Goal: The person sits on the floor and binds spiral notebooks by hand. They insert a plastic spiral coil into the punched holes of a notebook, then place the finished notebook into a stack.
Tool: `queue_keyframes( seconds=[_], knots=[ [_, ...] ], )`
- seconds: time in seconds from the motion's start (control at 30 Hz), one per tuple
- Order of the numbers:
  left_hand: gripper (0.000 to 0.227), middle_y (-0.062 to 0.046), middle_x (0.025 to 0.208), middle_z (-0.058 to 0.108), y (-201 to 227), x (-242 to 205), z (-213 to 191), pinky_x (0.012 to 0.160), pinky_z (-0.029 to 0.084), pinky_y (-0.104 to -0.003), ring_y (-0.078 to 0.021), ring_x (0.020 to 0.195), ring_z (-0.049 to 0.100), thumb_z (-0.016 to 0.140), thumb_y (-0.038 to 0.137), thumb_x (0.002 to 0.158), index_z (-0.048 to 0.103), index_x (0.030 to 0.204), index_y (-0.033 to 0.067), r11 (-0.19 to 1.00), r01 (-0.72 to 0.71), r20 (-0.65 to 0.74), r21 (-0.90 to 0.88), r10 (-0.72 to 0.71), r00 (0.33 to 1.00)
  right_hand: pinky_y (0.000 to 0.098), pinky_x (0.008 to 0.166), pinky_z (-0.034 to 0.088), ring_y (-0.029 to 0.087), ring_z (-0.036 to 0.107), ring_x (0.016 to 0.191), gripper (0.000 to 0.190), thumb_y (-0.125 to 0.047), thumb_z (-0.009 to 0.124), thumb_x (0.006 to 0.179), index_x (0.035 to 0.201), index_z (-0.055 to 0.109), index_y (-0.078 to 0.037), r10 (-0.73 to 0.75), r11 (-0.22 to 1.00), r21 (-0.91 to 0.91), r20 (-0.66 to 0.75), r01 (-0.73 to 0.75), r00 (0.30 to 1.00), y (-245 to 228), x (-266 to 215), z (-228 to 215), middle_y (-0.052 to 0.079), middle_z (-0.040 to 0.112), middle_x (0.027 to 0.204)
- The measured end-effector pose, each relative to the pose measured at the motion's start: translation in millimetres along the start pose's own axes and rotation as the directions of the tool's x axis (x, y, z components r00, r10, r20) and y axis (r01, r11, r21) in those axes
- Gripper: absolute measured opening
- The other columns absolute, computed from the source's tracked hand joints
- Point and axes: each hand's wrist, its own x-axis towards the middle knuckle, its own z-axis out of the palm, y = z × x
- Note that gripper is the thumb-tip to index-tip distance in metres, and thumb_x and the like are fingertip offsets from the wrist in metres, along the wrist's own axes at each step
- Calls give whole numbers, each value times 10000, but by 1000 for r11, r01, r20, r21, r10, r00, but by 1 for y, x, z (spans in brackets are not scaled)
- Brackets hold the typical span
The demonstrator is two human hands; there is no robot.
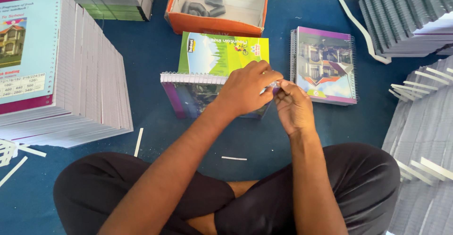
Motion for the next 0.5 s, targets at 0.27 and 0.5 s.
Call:
queue_keyframes(
  seconds=[0.27,0.5],
  knots=[
    [276,-105,1005,683,-7,-2,-2,817,524,-461,-337,972,667,749,247,840,678,1071,114,992,55,110,-114,-43,993,335,969,498,188,680,968,137,-102,682,925,1001,712,8,1,994,-106,-19,-3,1000,-2,-5,8,104,739,1034],
    [254,-125,949,691,-10,-1,5,762,516,-474,-361,915,671,758,239,816,642,975,78,986,117,133,-119,-101,986,355,904,554,191,649,889,72,2,667,955,966,708,60,-148,977,-165,-47,138,988,9,4,-2,128,711,990]
  ],
)
